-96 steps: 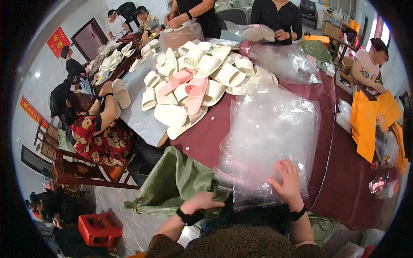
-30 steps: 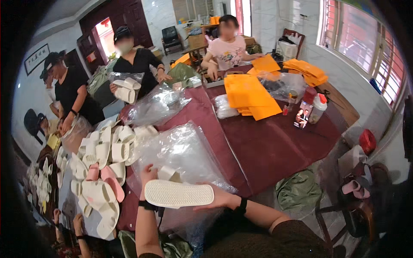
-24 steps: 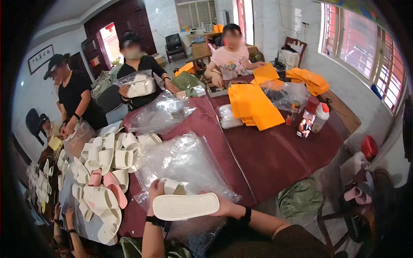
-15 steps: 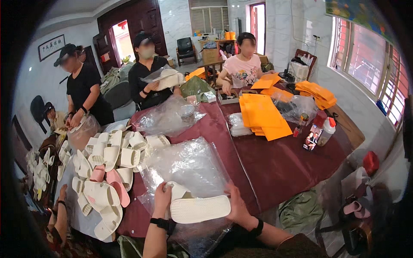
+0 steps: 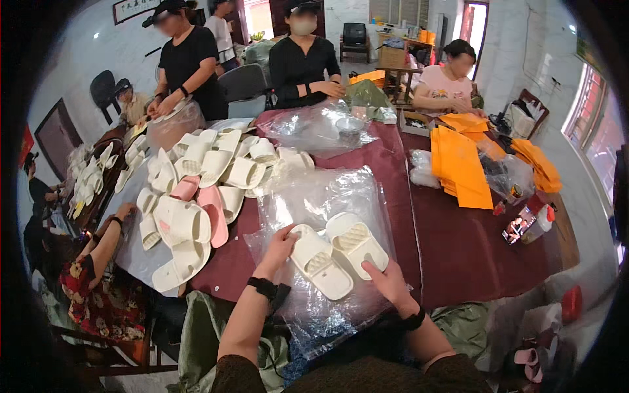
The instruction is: Packing pairs of slippers into plastic bags and then into a large sack in a workshop.
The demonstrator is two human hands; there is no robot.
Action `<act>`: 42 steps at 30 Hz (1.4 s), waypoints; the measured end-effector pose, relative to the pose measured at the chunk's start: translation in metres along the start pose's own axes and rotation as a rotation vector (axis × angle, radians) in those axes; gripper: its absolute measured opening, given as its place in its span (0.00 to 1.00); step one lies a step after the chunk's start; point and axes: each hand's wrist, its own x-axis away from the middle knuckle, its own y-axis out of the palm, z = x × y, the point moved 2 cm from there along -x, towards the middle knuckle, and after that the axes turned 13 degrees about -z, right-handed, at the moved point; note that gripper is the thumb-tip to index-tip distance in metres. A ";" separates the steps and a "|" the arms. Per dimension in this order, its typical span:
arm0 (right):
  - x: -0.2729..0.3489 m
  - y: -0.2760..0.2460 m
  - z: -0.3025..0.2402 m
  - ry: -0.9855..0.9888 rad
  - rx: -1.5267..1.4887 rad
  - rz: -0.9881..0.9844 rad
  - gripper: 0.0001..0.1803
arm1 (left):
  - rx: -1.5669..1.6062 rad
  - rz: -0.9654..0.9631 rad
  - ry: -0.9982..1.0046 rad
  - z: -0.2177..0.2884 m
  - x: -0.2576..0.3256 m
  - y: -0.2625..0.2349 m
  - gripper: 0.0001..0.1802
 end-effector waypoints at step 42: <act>-0.070 0.005 -0.013 -0.272 0.566 0.268 0.16 | -1.253 -0.179 0.235 0.019 0.125 0.079 0.45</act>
